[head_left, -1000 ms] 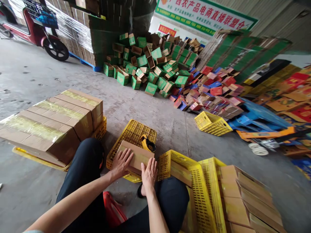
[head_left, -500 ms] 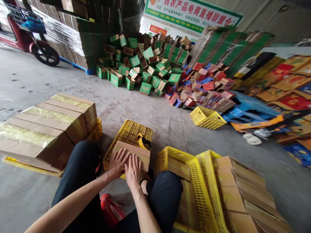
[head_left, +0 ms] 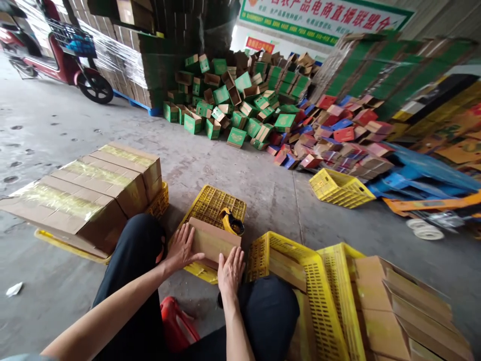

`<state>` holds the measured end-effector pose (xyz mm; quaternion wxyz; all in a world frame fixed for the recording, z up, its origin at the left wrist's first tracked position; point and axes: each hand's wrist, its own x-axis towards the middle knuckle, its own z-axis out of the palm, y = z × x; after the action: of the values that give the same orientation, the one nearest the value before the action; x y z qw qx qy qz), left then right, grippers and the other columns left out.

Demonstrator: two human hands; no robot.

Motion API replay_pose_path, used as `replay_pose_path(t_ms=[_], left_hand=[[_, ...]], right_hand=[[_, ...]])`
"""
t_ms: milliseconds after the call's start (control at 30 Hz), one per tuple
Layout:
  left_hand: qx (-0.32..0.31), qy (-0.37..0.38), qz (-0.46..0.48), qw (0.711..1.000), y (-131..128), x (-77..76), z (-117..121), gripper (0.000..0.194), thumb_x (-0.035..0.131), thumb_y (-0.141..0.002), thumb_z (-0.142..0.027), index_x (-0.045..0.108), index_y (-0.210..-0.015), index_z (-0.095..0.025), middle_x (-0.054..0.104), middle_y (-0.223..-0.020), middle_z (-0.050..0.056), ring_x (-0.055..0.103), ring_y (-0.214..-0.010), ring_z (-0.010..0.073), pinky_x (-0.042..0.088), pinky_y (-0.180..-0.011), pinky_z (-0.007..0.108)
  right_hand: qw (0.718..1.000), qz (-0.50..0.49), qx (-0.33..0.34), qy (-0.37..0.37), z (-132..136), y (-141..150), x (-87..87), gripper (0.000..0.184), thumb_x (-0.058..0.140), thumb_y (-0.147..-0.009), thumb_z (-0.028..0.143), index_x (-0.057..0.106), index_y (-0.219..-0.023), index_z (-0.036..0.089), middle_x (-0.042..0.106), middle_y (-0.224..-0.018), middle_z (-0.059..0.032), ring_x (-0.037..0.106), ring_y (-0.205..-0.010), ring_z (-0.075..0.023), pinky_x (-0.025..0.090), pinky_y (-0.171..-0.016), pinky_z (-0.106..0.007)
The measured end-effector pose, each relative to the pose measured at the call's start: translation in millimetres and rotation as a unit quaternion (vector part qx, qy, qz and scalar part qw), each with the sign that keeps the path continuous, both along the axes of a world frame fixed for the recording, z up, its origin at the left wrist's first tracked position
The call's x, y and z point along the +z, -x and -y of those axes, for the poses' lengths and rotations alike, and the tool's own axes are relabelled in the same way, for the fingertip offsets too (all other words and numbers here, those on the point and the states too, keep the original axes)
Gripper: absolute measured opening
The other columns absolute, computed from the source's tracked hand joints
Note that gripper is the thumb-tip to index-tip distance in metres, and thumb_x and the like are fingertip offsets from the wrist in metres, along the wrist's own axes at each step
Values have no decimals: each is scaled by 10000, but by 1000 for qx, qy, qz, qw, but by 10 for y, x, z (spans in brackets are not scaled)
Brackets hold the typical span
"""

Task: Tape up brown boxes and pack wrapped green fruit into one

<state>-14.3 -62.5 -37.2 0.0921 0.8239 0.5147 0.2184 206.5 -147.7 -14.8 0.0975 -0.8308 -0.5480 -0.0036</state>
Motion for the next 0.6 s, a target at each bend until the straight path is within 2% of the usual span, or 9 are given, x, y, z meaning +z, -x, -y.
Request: replay_pose_path(t_ms=[100, 200, 300, 367, 500, 600], left_hand=[[-6, -13, 0, 1000, -26, 9, 1, 1169, 476, -840, -899, 316, -1617, -40, 229, -1677, 327, 186, -1578, 483, 231, -1230, 635], [-34, -6, -8, 999, -69, 17, 46, 1232, 530, -780, -920, 326, -1617, -40, 245, -1675, 320, 169, -1576, 501, 197, -1239, 634], [-76, 10, -23, 997, -125, 29, 120, 1303, 588, -703, -943, 333, -1622, -54, 233, -1688, 297, 115, -1578, 521, 149, -1247, 643], [-89, 22, -28, 995, -156, 47, 151, 1329, 615, -667, -951, 329, -1631, -82, 210, -1700, 284, 100, -1578, 527, 134, -1243, 658], [-103, 53, -23, 993, -176, 104, 132, 1323, 683, -637, -918, 334, -1631, -118, 198, -1706, 275, 122, -1574, 528, 161, -1229, 681], [-103, 66, -2, 993, -172, 148, 95, 1219, 746, -671, -814, 388, -1605, -118, 255, -1691, 269, 149, -1569, 525, 183, -1229, 684]], right_hand=[[1000, 15, 16, 12, -16, 16, 34, 773, 189, -1081, 522, 339, -1595, -35, 312, -1668, -256, 285, -1565, -402, 316, -1215, -594], [999, 28, 23, 4, -51, 81, 54, 719, 208, -1084, 471, 409, -1571, -18, 373, -1637, -273, 303, -1556, -414, 289, -1219, -618], [998, 24, 60, -17, -133, 199, 36, 648, 202, -1086, 384, 486, -1540, 20, 442, -1609, -248, 359, -1538, -371, 300, -1233, -551], [995, 16, 93, -23, -201, 255, 21, 644, 216, -1084, 386, 491, -1535, 17, 466, -1594, -245, 395, -1521, -353, 319, -1233, -515], [994, 8, 108, -6, -309, 257, 29, 659, 250, -1077, 413, 486, -1533, 0, 461, -1591, -259, 423, -1500, -367, 356, -1214, -511], [991, 4, 132, 4, -375, 328, 49, 595, 256, -1068, 336, 501, -1549, 85, 471, -1606, -192, 412, -1506, -369, 352, -1211, -531]])
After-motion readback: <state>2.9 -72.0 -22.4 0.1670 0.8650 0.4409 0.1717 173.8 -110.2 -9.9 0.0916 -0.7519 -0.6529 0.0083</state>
